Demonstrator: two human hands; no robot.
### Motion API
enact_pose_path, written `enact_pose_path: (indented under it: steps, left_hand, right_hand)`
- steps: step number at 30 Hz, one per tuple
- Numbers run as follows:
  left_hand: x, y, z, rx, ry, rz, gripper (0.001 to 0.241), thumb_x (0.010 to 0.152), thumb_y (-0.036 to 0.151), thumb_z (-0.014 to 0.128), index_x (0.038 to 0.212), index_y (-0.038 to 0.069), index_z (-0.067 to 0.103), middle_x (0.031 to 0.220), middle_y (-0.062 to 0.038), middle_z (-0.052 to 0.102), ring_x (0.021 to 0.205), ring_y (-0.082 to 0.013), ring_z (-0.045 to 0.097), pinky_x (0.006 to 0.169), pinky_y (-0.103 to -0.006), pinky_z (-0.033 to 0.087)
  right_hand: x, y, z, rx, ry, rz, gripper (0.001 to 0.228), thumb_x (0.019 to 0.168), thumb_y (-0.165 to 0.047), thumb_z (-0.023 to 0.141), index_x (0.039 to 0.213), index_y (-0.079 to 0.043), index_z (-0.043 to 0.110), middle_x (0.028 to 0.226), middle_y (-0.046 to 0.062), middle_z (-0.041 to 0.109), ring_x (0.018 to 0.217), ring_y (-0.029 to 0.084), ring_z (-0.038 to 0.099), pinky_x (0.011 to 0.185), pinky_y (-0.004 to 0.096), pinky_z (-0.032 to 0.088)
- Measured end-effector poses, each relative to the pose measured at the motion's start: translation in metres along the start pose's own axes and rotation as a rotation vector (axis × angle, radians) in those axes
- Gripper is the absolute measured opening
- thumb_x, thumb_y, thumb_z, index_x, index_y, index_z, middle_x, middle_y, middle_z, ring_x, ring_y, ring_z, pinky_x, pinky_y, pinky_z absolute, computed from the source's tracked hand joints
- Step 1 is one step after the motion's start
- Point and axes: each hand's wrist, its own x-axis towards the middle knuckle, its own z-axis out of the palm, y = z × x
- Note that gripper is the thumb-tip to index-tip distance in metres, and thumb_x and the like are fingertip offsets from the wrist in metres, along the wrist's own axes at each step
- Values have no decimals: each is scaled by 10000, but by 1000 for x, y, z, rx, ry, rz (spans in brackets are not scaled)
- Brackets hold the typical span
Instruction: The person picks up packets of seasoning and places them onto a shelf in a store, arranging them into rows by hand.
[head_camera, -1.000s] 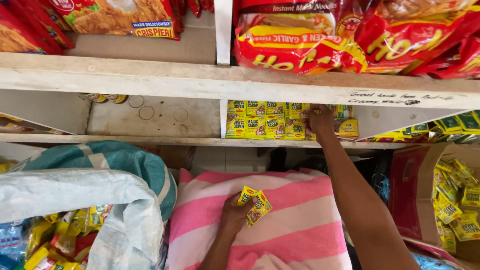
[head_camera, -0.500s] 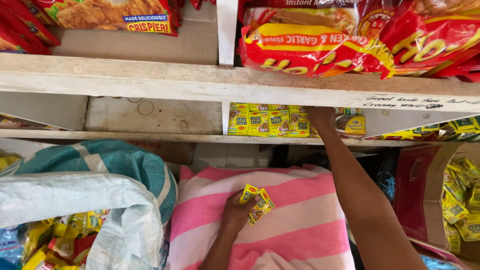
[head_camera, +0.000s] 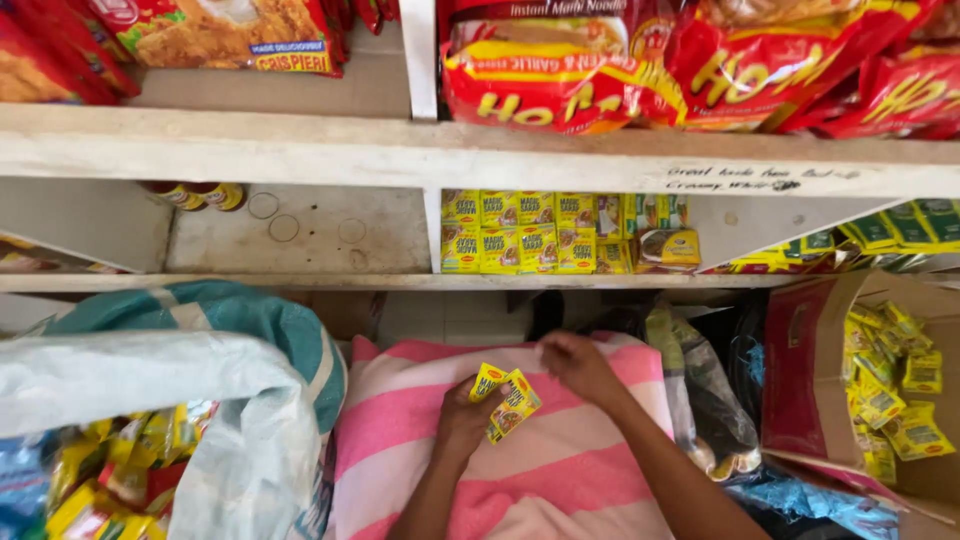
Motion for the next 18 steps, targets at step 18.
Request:
enact_pose_path:
  steps: [18]
  left_hand:
    - [-10,-10,-7,93,-51,112,180,899,126,760,1048,27,735,895,-33,767,747,-83,684,669,-264,568]
  right_hand:
    - [-74,4,39,105,67,244,173,943,-184,698,1011,-26,703,771,32,727,604,91,647,523,266,508]
